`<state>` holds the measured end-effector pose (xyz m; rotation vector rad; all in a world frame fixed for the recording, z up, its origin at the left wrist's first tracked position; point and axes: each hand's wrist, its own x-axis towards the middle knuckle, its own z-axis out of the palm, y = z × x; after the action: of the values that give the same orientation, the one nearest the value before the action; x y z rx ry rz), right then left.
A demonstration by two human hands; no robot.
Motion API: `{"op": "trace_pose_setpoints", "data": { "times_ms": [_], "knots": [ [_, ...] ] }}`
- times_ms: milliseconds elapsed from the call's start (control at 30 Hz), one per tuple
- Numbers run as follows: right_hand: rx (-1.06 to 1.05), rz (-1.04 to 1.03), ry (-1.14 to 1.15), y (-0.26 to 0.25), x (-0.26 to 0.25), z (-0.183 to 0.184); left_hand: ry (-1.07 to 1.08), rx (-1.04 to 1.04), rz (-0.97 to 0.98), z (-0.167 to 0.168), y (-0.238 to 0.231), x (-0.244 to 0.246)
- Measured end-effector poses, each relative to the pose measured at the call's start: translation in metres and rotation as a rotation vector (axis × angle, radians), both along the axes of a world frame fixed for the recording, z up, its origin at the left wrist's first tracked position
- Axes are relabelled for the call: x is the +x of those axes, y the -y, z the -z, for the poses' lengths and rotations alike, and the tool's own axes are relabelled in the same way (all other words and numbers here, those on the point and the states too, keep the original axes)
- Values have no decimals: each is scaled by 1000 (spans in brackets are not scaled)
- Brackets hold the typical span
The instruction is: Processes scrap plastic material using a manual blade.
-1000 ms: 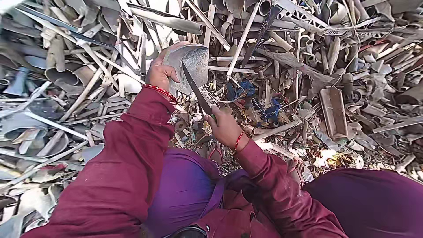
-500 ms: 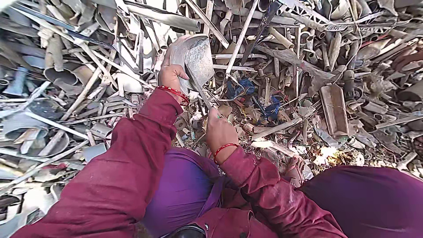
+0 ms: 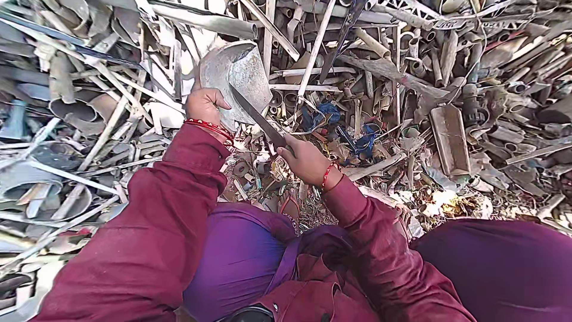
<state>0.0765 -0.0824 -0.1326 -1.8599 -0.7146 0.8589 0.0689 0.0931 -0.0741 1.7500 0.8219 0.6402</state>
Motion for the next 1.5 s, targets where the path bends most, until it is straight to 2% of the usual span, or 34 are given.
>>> {"op": "trace_pose_setpoints", "data": {
  "times_ms": [67,133,267,367,400,500,567,633,767,867,967,1067,1167,1233,1300,1400,1500],
  "knots": [
    [-268,50,178,-13,-17,-14,-7,-72,45,6,-3,2],
    [-403,99,171,-25,-37,-23,67,-88,108,8,8,8],
    [-435,178,197,-32,-51,-19,154,-106,129,7,27,11],
    [-230,91,91,-18,-32,-20,135,-173,57,7,18,8],
    [-78,58,-13,-10,-23,-17,141,-195,18,7,14,5],
    [454,-57,-521,10,3,11,198,-149,-36,3,7,0],
    [576,-139,-676,17,8,17,206,-102,9,-2,5,-3],
    [497,-131,-566,20,5,11,203,-116,23,-3,-1,-5],
    [-124,-2,122,7,-9,-19,109,-121,43,-5,-2,-7],
    [-365,66,218,-10,-29,-34,138,-103,-43,-7,12,-1],
    [-463,129,189,-25,-51,-34,183,-162,-16,-5,22,-1],
    [-466,203,247,-29,-57,-25,210,-187,-30,-2,28,3],
    [-451,160,223,-27,-49,-23,265,-207,-8,-3,30,1],
    [-307,162,157,-23,-37,-15,254,-229,-45,-3,35,-1],
    [-60,226,52,-13,-25,-6,182,-317,-148,-1,45,0],
    [117,252,-5,1,-13,-1,109,-211,-214,-5,47,5],
    [27,163,81,10,0,-23,156,-86,-56,-6,36,4]
  ]
}}
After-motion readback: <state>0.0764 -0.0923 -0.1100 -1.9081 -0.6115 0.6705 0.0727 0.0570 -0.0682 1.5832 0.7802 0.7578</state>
